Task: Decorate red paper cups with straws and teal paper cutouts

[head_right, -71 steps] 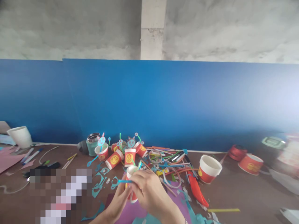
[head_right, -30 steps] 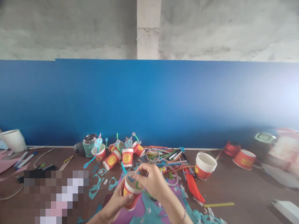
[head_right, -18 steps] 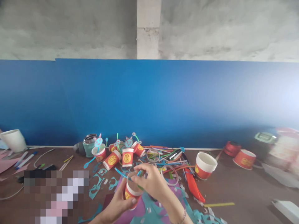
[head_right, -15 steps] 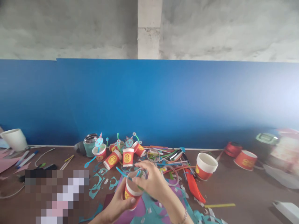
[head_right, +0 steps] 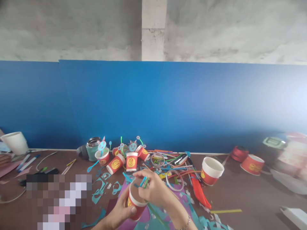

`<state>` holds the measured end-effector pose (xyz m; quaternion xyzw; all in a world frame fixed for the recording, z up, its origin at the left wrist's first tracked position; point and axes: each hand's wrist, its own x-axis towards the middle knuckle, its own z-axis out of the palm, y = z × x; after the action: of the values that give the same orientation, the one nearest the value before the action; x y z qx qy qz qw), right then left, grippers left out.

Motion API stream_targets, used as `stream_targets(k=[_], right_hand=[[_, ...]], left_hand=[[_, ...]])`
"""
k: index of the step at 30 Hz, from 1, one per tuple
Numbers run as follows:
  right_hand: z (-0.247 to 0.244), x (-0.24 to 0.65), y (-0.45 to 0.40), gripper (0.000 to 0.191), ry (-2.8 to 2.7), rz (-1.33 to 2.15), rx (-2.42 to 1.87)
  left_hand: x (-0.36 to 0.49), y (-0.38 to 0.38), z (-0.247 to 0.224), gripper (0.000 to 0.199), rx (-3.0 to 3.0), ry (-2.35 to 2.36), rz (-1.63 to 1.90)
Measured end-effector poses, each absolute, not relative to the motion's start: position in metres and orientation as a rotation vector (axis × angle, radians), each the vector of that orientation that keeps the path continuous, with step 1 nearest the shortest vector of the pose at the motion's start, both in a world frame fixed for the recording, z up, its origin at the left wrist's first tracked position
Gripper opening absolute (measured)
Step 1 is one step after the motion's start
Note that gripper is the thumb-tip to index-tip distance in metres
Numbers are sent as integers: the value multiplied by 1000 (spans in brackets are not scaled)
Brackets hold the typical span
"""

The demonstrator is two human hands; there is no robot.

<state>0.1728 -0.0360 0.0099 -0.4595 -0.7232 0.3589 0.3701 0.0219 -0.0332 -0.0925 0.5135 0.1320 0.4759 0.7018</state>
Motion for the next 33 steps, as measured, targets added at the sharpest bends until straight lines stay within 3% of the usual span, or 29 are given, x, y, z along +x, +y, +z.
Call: stream_targets(k=[7,27,31,33], right_hand=[[-3,169,-32,12,-1862,531,-1258],[-2,169,-29,4,-1791,834,-1187],[6,186,-19,42,-1558,934,-1213],[6,198,-15,51,-1463,875,-1264]], left_hand=[[27,-36,-91,64,1185,257,1107],[29,-38,-85,70,1190,309,1093],[27,-34,-94,64,1148,526,1233],[26,-31,-99,63,1091,640,1311]])
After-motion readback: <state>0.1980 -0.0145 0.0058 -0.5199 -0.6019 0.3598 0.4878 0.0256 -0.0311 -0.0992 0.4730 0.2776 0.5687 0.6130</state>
